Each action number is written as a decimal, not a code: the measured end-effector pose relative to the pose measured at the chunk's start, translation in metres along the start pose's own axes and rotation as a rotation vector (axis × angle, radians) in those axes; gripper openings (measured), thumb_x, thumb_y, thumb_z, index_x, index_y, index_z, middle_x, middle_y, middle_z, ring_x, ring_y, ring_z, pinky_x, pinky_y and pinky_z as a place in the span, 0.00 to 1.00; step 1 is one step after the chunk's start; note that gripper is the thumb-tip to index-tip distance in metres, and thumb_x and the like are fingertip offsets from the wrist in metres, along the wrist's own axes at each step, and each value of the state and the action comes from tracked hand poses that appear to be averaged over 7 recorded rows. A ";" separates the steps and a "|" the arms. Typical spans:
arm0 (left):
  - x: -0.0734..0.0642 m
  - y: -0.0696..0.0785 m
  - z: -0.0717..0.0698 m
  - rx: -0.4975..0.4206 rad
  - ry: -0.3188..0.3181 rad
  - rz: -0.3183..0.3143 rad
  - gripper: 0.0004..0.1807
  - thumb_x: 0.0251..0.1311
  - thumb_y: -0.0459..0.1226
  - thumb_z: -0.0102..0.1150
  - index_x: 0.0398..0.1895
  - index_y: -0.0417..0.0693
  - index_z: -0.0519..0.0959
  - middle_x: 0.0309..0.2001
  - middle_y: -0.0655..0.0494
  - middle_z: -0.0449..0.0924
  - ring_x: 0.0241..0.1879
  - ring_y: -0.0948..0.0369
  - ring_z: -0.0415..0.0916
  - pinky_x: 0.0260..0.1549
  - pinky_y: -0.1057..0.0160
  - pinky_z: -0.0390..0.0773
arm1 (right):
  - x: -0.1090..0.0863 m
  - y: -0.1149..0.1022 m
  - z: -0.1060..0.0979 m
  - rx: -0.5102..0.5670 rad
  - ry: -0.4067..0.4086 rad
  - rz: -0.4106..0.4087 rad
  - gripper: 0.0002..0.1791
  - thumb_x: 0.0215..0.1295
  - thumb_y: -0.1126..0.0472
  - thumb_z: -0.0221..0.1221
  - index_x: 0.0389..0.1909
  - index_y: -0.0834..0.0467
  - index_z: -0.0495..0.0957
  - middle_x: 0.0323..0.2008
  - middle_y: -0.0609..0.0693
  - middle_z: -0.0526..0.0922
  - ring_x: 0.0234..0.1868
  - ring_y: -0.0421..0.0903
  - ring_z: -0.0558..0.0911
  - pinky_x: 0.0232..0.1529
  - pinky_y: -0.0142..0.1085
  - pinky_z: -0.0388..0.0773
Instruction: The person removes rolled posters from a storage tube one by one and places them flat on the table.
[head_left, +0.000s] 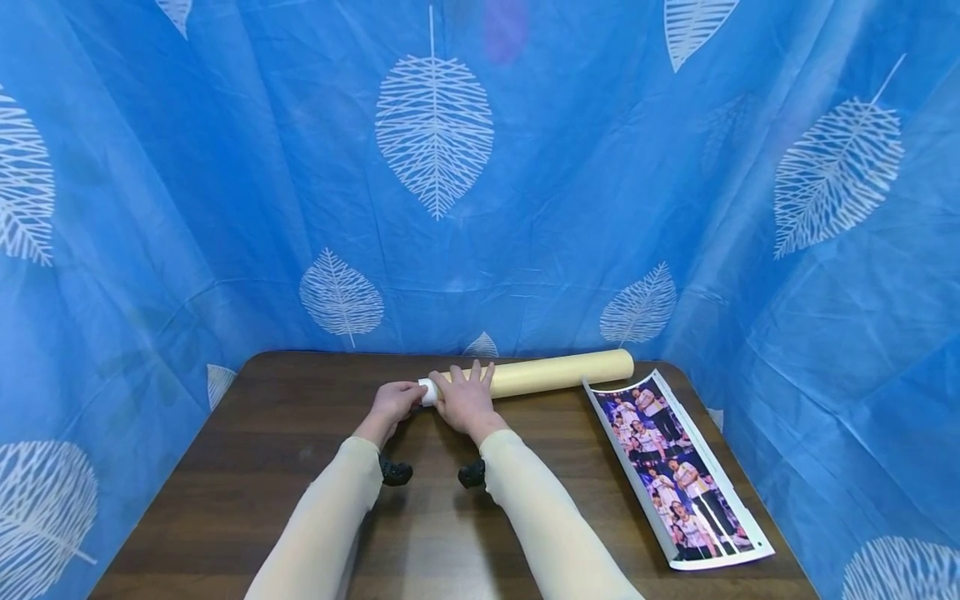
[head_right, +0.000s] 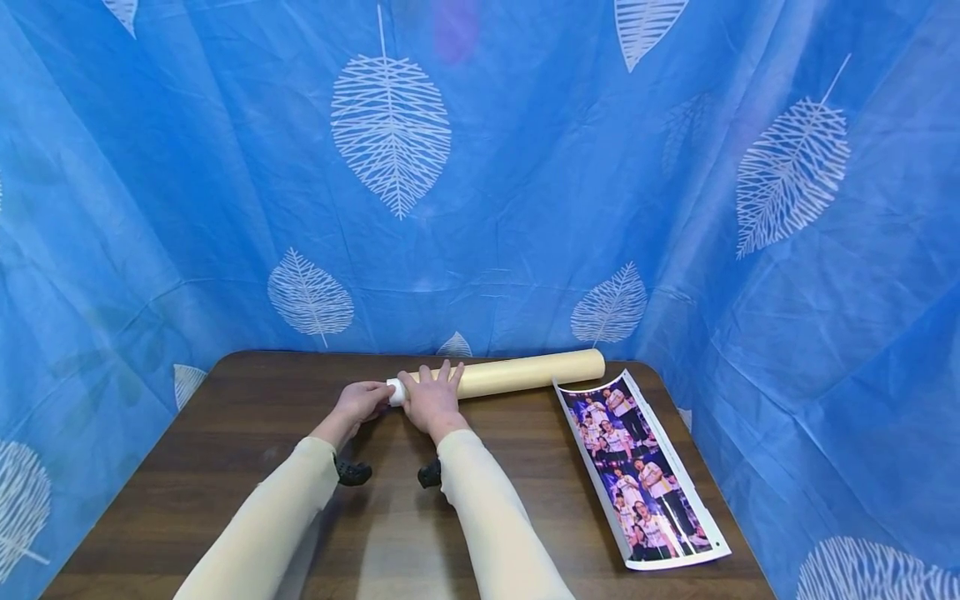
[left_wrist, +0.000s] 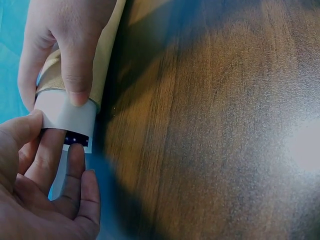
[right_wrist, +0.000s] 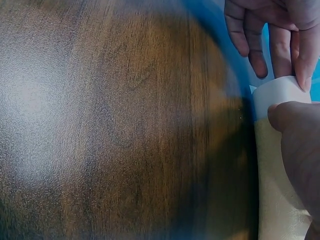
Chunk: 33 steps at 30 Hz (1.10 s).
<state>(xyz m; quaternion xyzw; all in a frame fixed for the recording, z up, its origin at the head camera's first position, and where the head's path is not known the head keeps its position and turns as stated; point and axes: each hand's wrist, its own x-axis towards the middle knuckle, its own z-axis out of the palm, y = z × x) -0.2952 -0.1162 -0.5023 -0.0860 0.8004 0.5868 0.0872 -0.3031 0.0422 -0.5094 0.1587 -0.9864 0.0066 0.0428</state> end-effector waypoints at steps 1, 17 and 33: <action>-0.001 0.000 0.000 -0.001 -0.001 -0.002 0.20 0.72 0.42 0.59 0.55 0.33 0.82 0.51 0.41 0.81 0.47 0.49 0.76 0.54 0.47 0.78 | -0.001 -0.001 0.000 0.001 0.000 0.002 0.29 0.74 0.43 0.57 0.74 0.34 0.65 0.69 0.55 0.70 0.72 0.75 0.58 0.69 0.74 0.44; -0.006 -0.011 -0.012 0.011 -0.012 -0.008 0.19 0.72 0.41 0.59 0.55 0.33 0.82 0.53 0.39 0.79 0.48 0.47 0.74 0.56 0.46 0.77 | -0.011 -0.016 0.001 -0.023 0.056 0.001 0.29 0.74 0.40 0.57 0.74 0.35 0.66 0.68 0.55 0.71 0.72 0.74 0.61 0.69 0.72 0.47; -0.020 -0.019 -0.014 0.015 -0.041 0.043 0.23 0.73 0.42 0.59 0.61 0.32 0.79 0.57 0.37 0.78 0.50 0.46 0.74 0.57 0.45 0.77 | -0.017 -0.019 0.014 -0.028 0.067 0.050 0.30 0.74 0.40 0.57 0.74 0.34 0.65 0.68 0.54 0.71 0.73 0.74 0.59 0.70 0.73 0.45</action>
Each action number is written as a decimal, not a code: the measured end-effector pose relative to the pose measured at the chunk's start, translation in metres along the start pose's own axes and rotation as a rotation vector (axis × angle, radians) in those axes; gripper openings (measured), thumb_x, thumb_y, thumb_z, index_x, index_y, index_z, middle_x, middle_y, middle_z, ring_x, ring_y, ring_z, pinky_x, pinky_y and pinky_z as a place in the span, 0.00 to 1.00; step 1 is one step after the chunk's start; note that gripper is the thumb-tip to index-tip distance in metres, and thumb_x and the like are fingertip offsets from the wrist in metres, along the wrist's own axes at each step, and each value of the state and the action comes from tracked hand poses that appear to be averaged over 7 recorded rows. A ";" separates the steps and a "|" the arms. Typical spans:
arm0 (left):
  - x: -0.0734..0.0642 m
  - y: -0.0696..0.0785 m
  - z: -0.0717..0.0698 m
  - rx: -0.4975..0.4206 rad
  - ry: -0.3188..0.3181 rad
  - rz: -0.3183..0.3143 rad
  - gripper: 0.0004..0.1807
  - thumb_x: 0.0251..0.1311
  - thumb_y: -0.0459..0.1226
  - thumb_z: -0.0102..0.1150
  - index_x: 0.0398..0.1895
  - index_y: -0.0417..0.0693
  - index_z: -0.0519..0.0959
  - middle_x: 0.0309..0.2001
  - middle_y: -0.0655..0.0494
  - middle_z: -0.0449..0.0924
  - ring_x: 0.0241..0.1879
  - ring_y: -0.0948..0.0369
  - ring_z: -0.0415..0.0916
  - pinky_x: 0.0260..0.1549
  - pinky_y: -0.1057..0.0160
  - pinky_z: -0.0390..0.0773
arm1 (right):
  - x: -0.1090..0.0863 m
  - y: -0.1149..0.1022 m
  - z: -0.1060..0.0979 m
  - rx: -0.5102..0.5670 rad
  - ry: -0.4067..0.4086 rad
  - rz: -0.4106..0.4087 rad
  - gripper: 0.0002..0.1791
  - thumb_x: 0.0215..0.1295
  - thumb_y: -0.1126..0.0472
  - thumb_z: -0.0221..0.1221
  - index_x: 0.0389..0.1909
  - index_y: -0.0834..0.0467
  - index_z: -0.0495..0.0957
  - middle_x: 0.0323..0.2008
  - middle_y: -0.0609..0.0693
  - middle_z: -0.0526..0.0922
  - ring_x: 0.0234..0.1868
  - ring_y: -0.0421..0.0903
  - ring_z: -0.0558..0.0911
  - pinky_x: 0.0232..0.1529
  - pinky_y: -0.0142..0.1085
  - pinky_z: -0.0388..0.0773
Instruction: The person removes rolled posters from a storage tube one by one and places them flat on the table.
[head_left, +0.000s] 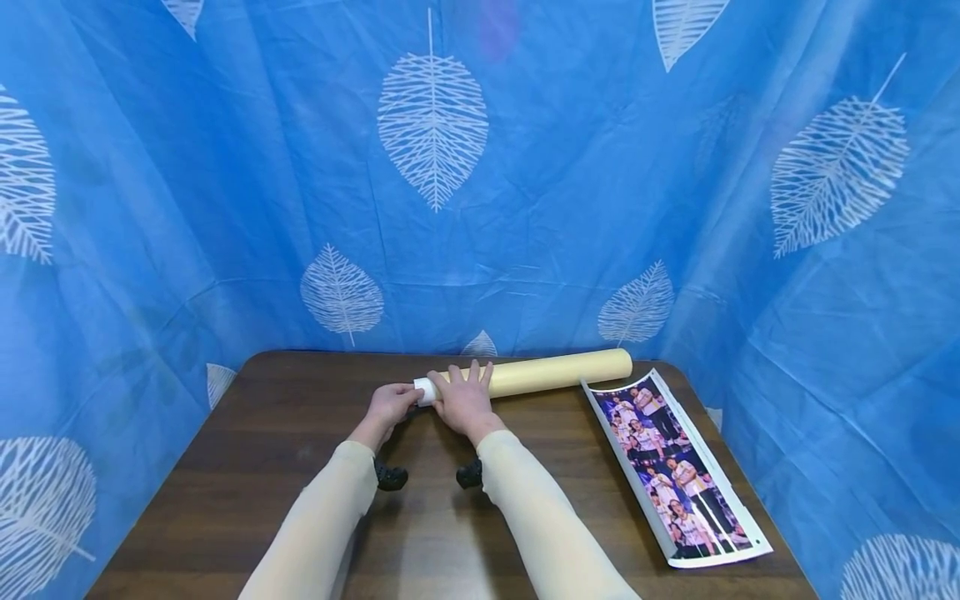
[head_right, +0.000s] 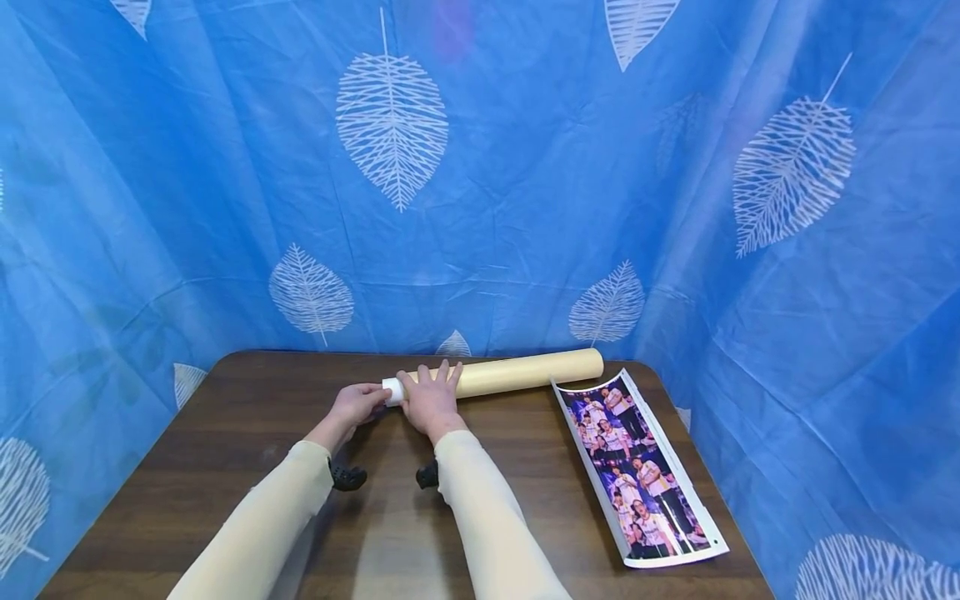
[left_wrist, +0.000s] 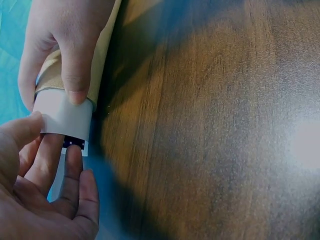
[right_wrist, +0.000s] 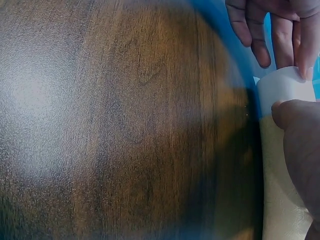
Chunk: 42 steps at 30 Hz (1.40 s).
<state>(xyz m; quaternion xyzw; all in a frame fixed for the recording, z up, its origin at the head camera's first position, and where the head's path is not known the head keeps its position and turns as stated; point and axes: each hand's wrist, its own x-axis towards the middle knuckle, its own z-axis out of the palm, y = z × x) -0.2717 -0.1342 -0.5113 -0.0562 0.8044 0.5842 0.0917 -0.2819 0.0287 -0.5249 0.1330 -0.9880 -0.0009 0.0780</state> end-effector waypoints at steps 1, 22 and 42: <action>0.000 0.000 0.000 0.001 0.004 -0.002 0.23 0.73 0.42 0.60 0.61 0.33 0.79 0.57 0.37 0.78 0.50 0.47 0.74 0.57 0.46 0.77 | 0.000 0.000 -0.001 0.000 0.003 0.000 0.30 0.73 0.40 0.57 0.74 0.34 0.65 0.68 0.54 0.71 0.73 0.74 0.59 0.70 0.73 0.45; -0.001 -0.012 0.000 -0.015 0.066 0.059 0.22 0.71 0.40 0.62 0.58 0.29 0.78 0.57 0.35 0.78 0.50 0.46 0.73 0.55 0.47 0.78 | -0.001 0.000 0.004 0.013 0.034 -0.005 0.30 0.73 0.40 0.59 0.74 0.35 0.66 0.68 0.54 0.71 0.72 0.74 0.60 0.69 0.73 0.45; 0.000 -0.008 -0.008 0.015 0.105 0.039 0.22 0.73 0.40 0.60 0.59 0.30 0.78 0.58 0.34 0.77 0.50 0.44 0.73 0.58 0.45 0.77 | -0.003 -0.002 -0.006 0.039 0.032 0.013 0.30 0.73 0.42 0.59 0.73 0.36 0.67 0.68 0.54 0.71 0.72 0.74 0.59 0.69 0.73 0.45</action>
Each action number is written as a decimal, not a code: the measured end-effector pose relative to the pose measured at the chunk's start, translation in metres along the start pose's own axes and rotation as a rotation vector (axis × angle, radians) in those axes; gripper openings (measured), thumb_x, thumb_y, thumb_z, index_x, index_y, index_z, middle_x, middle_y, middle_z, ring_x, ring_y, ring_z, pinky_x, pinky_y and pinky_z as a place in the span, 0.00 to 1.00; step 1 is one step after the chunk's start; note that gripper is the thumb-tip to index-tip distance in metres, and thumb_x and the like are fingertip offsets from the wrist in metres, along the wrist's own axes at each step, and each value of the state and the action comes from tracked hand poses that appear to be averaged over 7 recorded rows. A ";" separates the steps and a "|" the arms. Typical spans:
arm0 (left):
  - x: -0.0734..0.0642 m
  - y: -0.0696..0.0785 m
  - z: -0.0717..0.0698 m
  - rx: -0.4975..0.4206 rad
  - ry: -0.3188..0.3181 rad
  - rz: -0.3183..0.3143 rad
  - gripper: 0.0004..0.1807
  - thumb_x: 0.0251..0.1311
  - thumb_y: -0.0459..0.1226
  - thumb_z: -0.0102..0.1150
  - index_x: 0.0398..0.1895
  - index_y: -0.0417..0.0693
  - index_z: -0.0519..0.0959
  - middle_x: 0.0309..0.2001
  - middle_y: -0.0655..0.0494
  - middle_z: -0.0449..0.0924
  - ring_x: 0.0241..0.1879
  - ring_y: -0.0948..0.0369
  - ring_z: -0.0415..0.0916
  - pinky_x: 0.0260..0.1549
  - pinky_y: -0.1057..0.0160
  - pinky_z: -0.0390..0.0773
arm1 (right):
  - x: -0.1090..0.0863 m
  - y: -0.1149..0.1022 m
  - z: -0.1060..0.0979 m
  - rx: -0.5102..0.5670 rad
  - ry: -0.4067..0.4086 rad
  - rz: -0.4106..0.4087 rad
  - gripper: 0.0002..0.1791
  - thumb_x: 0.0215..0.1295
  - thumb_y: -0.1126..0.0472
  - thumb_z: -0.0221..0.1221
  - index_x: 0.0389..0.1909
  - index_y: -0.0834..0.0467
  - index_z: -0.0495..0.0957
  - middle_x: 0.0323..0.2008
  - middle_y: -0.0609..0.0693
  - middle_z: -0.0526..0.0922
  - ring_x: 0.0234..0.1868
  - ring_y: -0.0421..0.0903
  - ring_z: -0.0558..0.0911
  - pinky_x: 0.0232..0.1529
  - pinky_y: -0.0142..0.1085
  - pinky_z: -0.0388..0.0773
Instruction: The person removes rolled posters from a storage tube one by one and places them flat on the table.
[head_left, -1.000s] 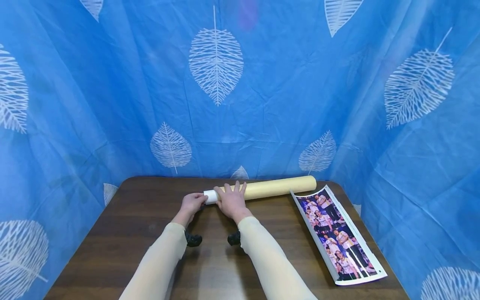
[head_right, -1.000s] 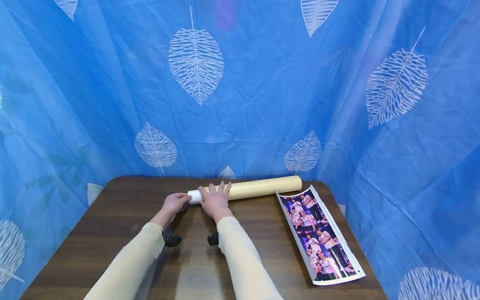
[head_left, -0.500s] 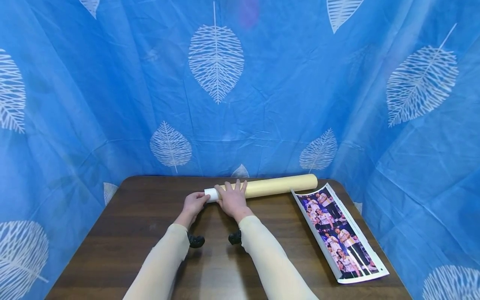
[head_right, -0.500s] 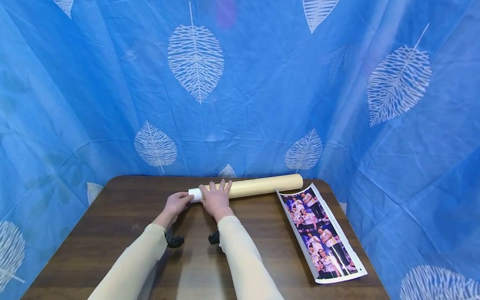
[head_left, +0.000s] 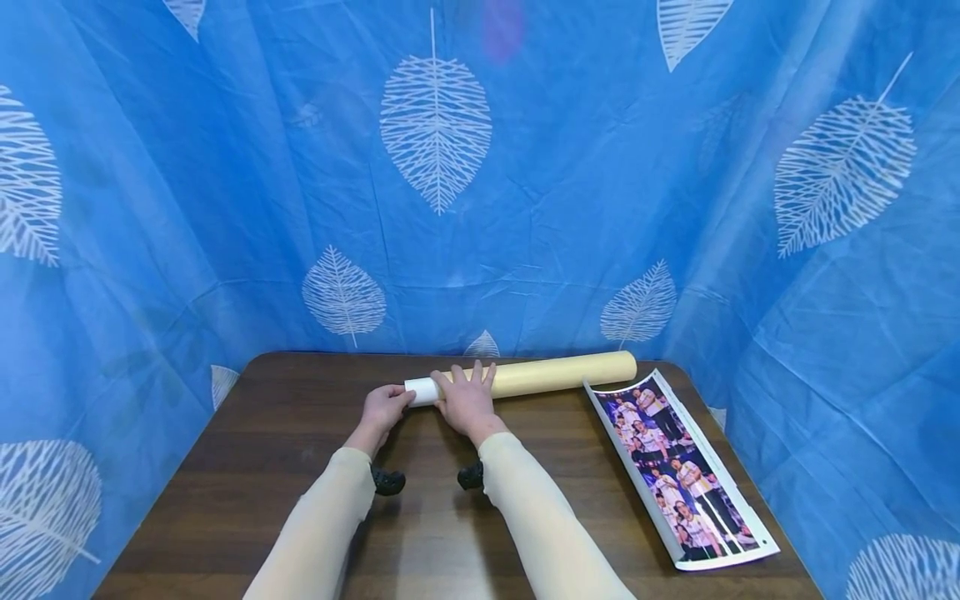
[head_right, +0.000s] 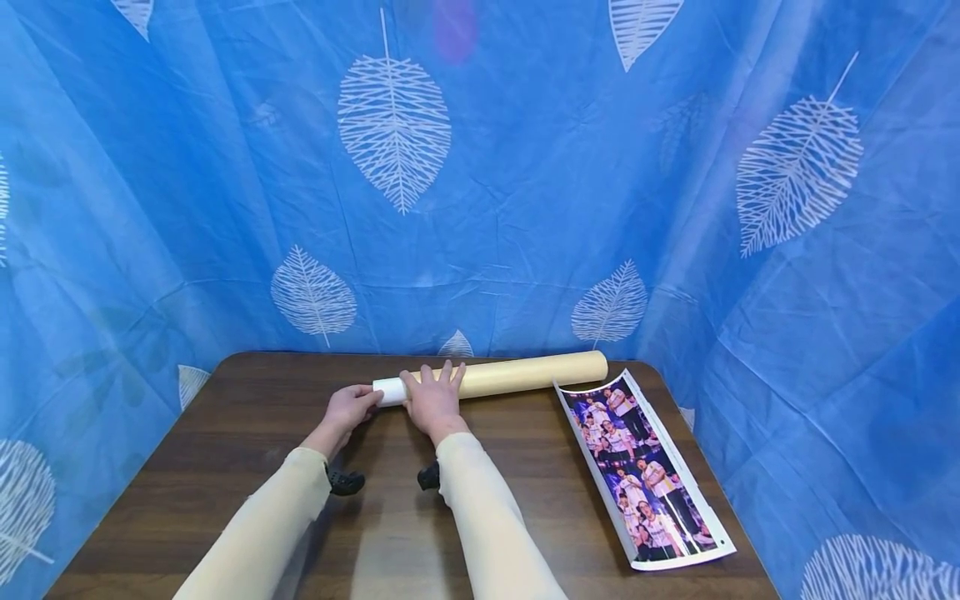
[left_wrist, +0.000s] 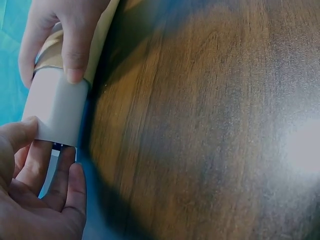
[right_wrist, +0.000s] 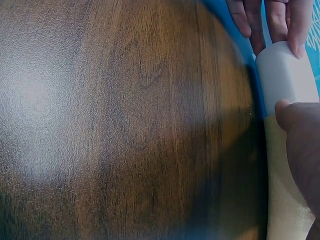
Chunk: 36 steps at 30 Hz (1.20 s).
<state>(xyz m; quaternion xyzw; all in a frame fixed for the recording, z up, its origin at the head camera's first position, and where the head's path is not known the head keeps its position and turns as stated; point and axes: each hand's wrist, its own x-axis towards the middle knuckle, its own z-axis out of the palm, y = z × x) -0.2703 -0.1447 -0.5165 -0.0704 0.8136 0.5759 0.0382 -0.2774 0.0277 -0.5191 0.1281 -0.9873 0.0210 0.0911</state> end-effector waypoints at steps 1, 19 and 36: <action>0.000 0.000 -0.001 0.003 -0.001 0.009 0.22 0.73 0.39 0.59 0.59 0.29 0.78 0.57 0.33 0.77 0.50 0.44 0.73 0.57 0.45 0.77 | 0.000 0.000 0.000 0.001 0.002 0.000 0.30 0.73 0.42 0.60 0.73 0.36 0.67 0.68 0.54 0.72 0.72 0.74 0.59 0.69 0.73 0.45; -0.001 -0.001 -0.012 -0.023 -0.025 -0.019 0.24 0.73 0.40 0.59 0.63 0.31 0.75 0.63 0.33 0.73 0.57 0.43 0.72 0.62 0.44 0.74 | 0.004 0.002 0.009 0.007 0.024 0.005 0.31 0.71 0.42 0.61 0.73 0.35 0.67 0.68 0.53 0.72 0.73 0.74 0.59 0.70 0.73 0.43; 0.001 -0.007 -0.015 -0.100 0.021 -0.033 0.29 0.73 0.38 0.59 0.72 0.35 0.68 0.72 0.34 0.64 0.67 0.41 0.67 0.65 0.45 0.70 | 0.002 0.002 0.011 0.004 0.018 0.006 0.31 0.72 0.42 0.61 0.74 0.35 0.66 0.69 0.53 0.71 0.73 0.74 0.58 0.70 0.72 0.41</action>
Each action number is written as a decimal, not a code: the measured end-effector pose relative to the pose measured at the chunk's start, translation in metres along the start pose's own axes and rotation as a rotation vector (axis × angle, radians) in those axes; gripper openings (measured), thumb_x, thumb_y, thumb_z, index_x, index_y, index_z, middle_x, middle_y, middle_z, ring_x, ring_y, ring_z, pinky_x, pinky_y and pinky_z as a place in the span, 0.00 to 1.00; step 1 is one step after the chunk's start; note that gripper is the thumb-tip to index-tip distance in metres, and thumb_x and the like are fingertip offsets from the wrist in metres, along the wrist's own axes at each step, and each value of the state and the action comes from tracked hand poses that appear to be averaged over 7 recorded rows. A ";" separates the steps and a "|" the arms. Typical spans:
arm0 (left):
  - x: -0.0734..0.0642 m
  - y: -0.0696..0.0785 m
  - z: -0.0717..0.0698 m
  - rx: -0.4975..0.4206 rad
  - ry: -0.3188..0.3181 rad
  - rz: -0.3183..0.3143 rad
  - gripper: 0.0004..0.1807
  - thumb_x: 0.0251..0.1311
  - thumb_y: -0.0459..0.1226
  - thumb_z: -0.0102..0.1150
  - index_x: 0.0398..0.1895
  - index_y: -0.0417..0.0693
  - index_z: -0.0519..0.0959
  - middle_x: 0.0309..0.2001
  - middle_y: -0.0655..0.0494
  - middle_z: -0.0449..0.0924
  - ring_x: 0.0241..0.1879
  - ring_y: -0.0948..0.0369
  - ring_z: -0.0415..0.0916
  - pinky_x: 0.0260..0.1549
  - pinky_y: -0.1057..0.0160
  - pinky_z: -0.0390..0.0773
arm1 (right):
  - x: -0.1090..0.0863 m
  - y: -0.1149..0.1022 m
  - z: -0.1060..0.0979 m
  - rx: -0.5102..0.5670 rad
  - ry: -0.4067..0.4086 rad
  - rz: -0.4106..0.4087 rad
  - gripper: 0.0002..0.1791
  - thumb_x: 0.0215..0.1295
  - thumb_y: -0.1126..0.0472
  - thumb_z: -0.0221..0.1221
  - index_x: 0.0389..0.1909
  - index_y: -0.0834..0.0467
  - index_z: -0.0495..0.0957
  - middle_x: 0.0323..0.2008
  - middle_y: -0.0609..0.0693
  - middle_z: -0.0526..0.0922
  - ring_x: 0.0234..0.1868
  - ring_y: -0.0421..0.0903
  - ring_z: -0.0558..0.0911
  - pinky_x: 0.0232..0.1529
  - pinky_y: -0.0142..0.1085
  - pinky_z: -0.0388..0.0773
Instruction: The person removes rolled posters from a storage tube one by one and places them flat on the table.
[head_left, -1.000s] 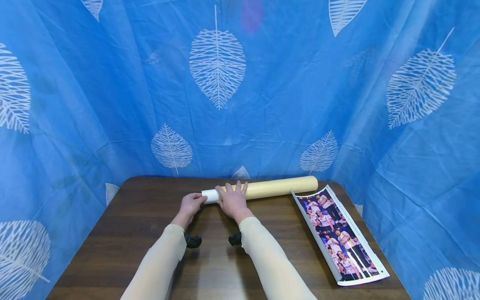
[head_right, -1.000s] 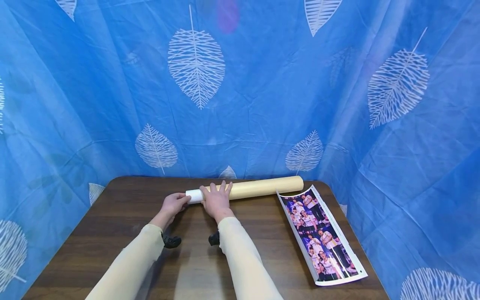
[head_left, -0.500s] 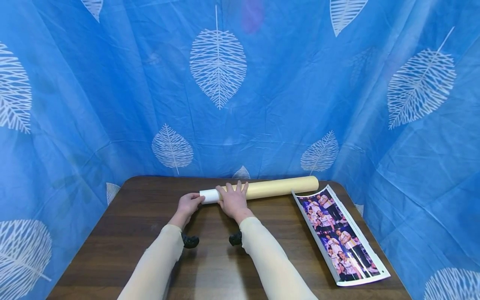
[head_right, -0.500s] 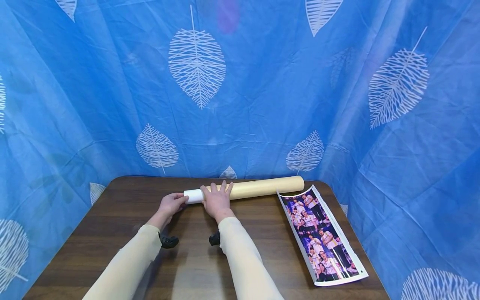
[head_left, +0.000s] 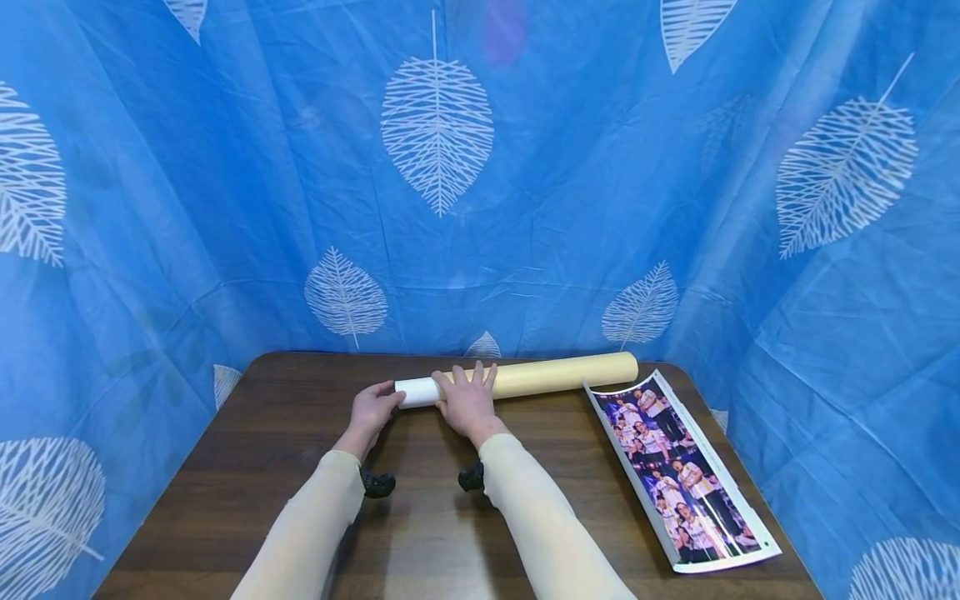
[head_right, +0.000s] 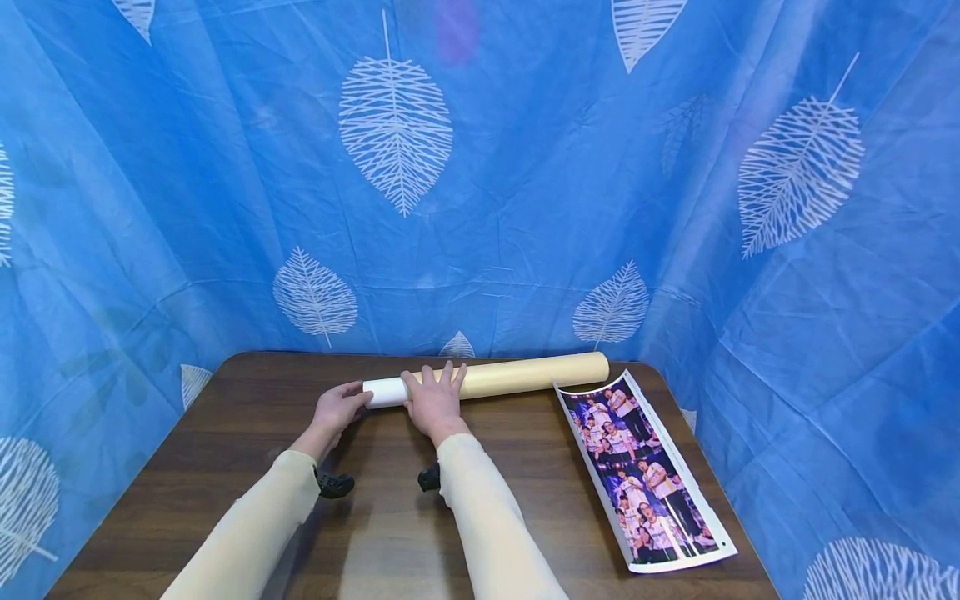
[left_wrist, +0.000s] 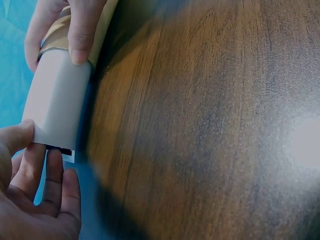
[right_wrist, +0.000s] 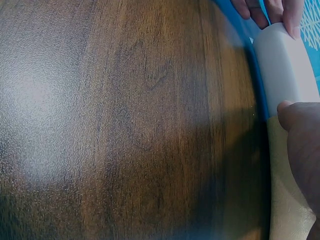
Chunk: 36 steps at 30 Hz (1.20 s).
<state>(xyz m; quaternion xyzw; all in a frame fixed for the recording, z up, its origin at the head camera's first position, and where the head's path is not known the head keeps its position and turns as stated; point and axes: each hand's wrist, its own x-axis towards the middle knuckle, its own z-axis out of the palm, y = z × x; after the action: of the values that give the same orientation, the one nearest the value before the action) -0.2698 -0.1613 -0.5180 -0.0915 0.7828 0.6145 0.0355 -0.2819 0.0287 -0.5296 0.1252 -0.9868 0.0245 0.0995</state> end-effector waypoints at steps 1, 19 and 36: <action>0.000 0.000 0.000 0.001 -0.001 0.004 0.29 0.73 0.38 0.59 0.73 0.35 0.68 0.72 0.34 0.64 0.67 0.41 0.66 0.65 0.44 0.70 | 0.000 0.000 -0.001 0.003 -0.004 0.001 0.31 0.72 0.42 0.61 0.74 0.35 0.66 0.69 0.53 0.71 0.73 0.74 0.58 0.70 0.72 0.40; -0.001 0.003 -0.010 0.030 -0.021 0.003 0.29 0.74 0.39 0.57 0.75 0.40 0.66 0.76 0.36 0.57 0.72 0.40 0.60 0.67 0.43 0.67 | 0.002 0.000 0.002 -0.003 -0.001 0.008 0.32 0.72 0.41 0.60 0.74 0.34 0.65 0.69 0.53 0.71 0.73 0.74 0.58 0.70 0.72 0.43; 0.002 -0.002 -0.005 0.017 -0.002 0.000 0.32 0.74 0.40 0.58 0.75 0.36 0.64 0.74 0.33 0.60 0.70 0.40 0.64 0.65 0.44 0.69 | 0.001 0.000 0.002 0.002 0.011 0.006 0.32 0.72 0.41 0.61 0.74 0.34 0.66 0.69 0.53 0.71 0.73 0.74 0.58 0.70 0.73 0.39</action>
<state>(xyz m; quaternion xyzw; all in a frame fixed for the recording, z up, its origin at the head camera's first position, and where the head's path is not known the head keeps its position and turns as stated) -0.2713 -0.1666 -0.5194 -0.0904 0.7878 0.6081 0.0370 -0.2834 0.0281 -0.5311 0.1224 -0.9866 0.0265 0.1048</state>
